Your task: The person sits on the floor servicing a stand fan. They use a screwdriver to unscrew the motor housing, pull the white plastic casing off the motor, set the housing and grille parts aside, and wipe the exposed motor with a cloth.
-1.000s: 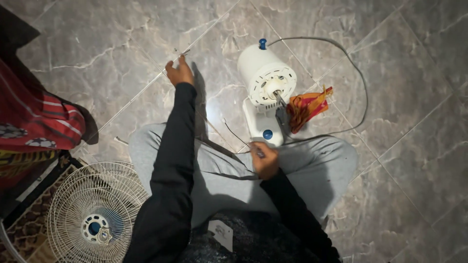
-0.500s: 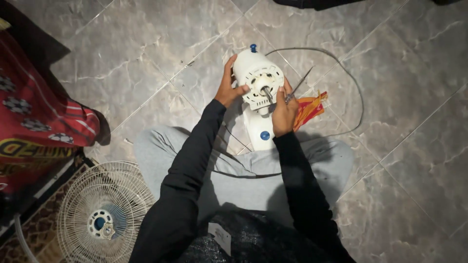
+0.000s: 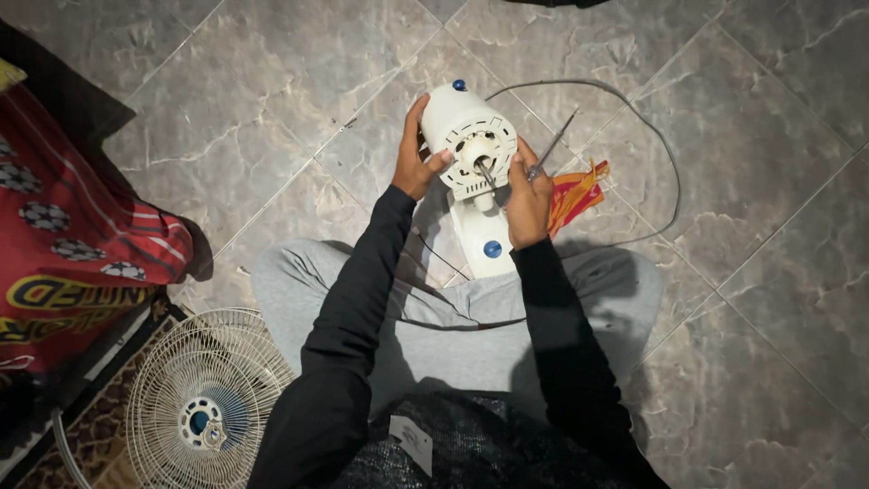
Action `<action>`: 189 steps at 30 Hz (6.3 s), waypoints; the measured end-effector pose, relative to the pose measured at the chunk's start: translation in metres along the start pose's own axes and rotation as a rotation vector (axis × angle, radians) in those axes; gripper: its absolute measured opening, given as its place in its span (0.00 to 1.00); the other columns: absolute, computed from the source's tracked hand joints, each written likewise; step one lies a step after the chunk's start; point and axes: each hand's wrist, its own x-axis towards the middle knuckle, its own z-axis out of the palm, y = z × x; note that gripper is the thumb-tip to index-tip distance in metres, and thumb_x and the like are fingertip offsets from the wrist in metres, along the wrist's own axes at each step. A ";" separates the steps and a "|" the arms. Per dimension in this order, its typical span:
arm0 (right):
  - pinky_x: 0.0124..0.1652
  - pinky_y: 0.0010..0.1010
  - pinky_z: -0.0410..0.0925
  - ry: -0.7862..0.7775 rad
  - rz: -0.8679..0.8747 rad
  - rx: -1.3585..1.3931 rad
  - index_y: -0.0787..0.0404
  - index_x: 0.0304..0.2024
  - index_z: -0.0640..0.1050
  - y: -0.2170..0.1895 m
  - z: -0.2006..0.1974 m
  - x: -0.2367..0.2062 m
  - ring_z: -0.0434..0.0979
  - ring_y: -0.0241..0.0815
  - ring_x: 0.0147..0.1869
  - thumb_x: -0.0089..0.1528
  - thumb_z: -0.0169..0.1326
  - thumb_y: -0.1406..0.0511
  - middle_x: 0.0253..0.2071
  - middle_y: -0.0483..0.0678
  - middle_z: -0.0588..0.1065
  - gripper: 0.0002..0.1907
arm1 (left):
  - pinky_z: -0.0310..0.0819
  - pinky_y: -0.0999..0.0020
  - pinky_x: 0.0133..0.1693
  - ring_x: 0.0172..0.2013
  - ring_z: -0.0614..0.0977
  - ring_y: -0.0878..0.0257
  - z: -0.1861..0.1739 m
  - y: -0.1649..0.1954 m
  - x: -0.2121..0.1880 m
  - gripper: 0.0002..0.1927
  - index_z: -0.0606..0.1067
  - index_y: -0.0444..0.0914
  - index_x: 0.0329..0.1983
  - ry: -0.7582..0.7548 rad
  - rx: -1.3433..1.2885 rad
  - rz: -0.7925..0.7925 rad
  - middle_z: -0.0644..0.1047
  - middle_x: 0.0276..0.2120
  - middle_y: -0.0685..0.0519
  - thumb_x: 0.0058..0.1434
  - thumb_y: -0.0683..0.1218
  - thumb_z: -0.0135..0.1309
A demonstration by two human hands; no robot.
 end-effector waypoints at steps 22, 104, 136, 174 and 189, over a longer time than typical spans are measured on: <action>0.57 0.24 0.70 0.005 -0.009 0.010 0.71 0.67 0.68 0.007 -0.004 -0.003 0.76 0.36 0.59 0.74 0.43 0.67 0.60 0.53 0.75 0.21 | 0.72 0.51 0.65 0.69 0.71 0.45 0.014 0.008 -0.011 0.53 0.54 0.45 0.79 0.104 0.057 -0.001 0.62 0.74 0.42 0.56 0.63 0.64; 0.21 0.19 0.55 0.149 0.198 -0.078 0.68 0.58 0.76 0.016 -0.012 -0.026 0.63 0.25 0.24 0.67 0.55 0.66 0.31 0.43 0.72 0.19 | 0.57 0.48 0.73 0.72 0.66 0.40 -0.002 -0.022 -0.008 0.63 0.47 0.41 0.80 0.033 -0.074 -0.023 0.62 0.71 0.31 0.51 0.73 0.61; 0.19 0.20 0.53 0.086 0.188 -0.058 0.71 0.61 0.75 0.022 -0.005 -0.026 0.59 0.24 0.19 0.67 0.56 0.66 0.30 0.44 0.75 0.22 | 0.69 0.53 0.65 0.64 0.75 0.43 -0.007 -0.025 -0.006 0.64 0.46 0.41 0.79 0.035 -0.088 -0.079 0.70 0.63 0.31 0.52 0.77 0.58; 0.19 0.20 0.52 0.110 0.195 -0.117 0.68 0.61 0.76 0.005 0.000 -0.031 0.58 0.24 0.18 0.66 0.55 0.68 0.27 0.43 0.75 0.21 | 0.68 0.52 0.66 0.65 0.74 0.43 -0.002 -0.016 -0.014 0.63 0.48 0.40 0.79 0.042 -0.076 -0.031 0.67 0.65 0.32 0.53 0.78 0.58; 0.61 0.37 0.70 -0.018 -0.387 -0.576 0.73 0.74 0.55 0.010 0.008 -0.044 0.73 0.56 0.65 0.51 0.74 0.68 0.64 0.64 0.68 0.56 | 0.72 0.55 0.63 0.66 0.72 0.47 0.032 -0.002 -0.033 0.60 0.48 0.42 0.79 0.195 -0.025 0.007 0.63 0.70 0.40 0.55 0.71 0.64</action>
